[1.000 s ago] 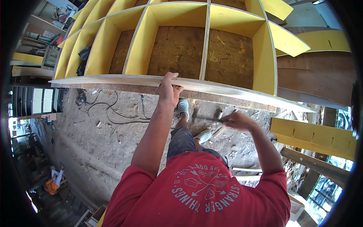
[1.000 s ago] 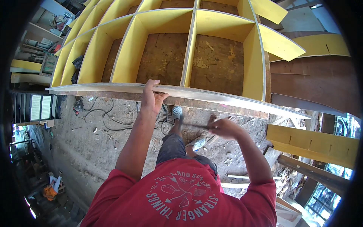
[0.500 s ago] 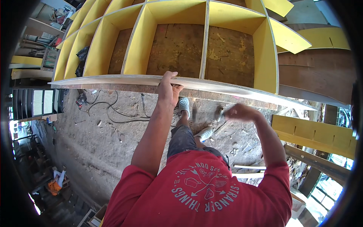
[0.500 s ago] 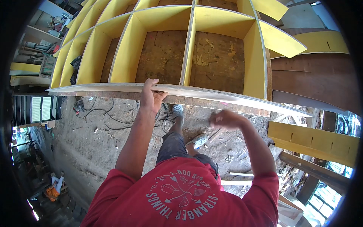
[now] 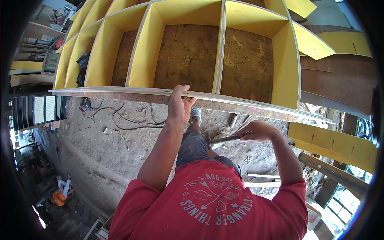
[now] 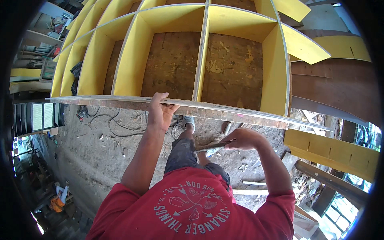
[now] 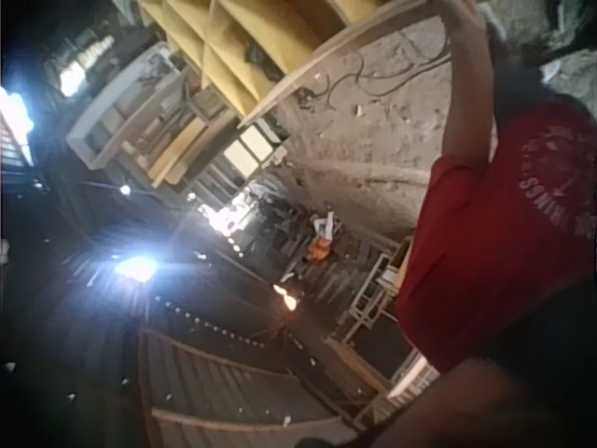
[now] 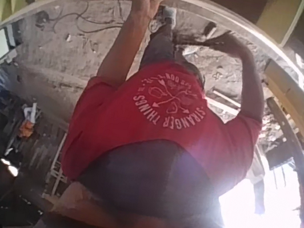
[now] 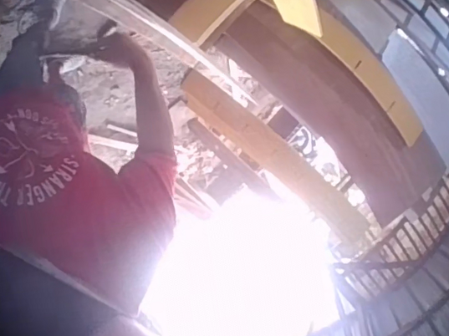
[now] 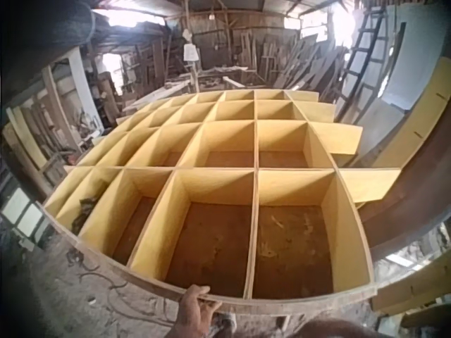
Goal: The person hammers nails into a wooden board to secure it to the edge of a large yellow grid of shelving compartments, using a hammer by hand. They hold each nail in position and strike it multiple times, moving across the grid to attach the board at several points.
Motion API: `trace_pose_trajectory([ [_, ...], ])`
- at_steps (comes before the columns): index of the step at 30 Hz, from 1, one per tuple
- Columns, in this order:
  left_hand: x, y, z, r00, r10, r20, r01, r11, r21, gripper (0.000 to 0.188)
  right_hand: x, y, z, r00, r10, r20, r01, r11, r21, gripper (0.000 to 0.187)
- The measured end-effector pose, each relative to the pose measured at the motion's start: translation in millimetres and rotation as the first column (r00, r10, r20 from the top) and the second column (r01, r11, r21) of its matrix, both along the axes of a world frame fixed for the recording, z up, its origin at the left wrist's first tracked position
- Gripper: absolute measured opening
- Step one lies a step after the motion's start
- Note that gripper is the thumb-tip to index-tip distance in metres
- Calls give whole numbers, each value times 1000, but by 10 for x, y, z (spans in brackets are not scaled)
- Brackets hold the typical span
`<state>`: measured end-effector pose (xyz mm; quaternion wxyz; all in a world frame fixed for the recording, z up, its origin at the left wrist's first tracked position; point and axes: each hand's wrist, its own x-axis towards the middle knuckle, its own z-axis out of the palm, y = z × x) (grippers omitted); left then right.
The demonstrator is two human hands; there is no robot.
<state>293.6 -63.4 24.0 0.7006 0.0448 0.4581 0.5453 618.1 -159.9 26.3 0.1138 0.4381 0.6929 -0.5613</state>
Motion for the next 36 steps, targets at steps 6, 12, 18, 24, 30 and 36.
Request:
trace_pose_trajectory([
  [6, -56, -37, -104, 1000, 1, 7, 0, 1000, -24, 24, -8, 154, -14, 928, -325, 181, 338, 940, -44, 39],
  [12, -65, -186, -26, 1000, 20, -5, -20, 992, -125, 31, 183, 157, -57, 931, -319, 175, 324, 946, 2, 42],
  [18, -107, -293, -21, 998, -52, -29, 45, 979, -198, 49, 202, 85, -175, 950, -272, 151, 269, 962, 43, 44],
  [24, -107, -208, 117, 998, -43, -38, 34, 980, -197, 55, 91, 134, -122, 940, -328, 96, 321, 944, 77, 41],
  [30, -122, -165, 81, 999, -24, -34, 19, 990, -139, 51, 64, 79, 64, 882, -454, 130, 467, 878, -102, 48],
  [36, -19, -51, 185, 999, -33, -10, 33, 999, -31, 24, -61, -22, 251, 985, -146, 87, 152, 987, -61, 41],
])
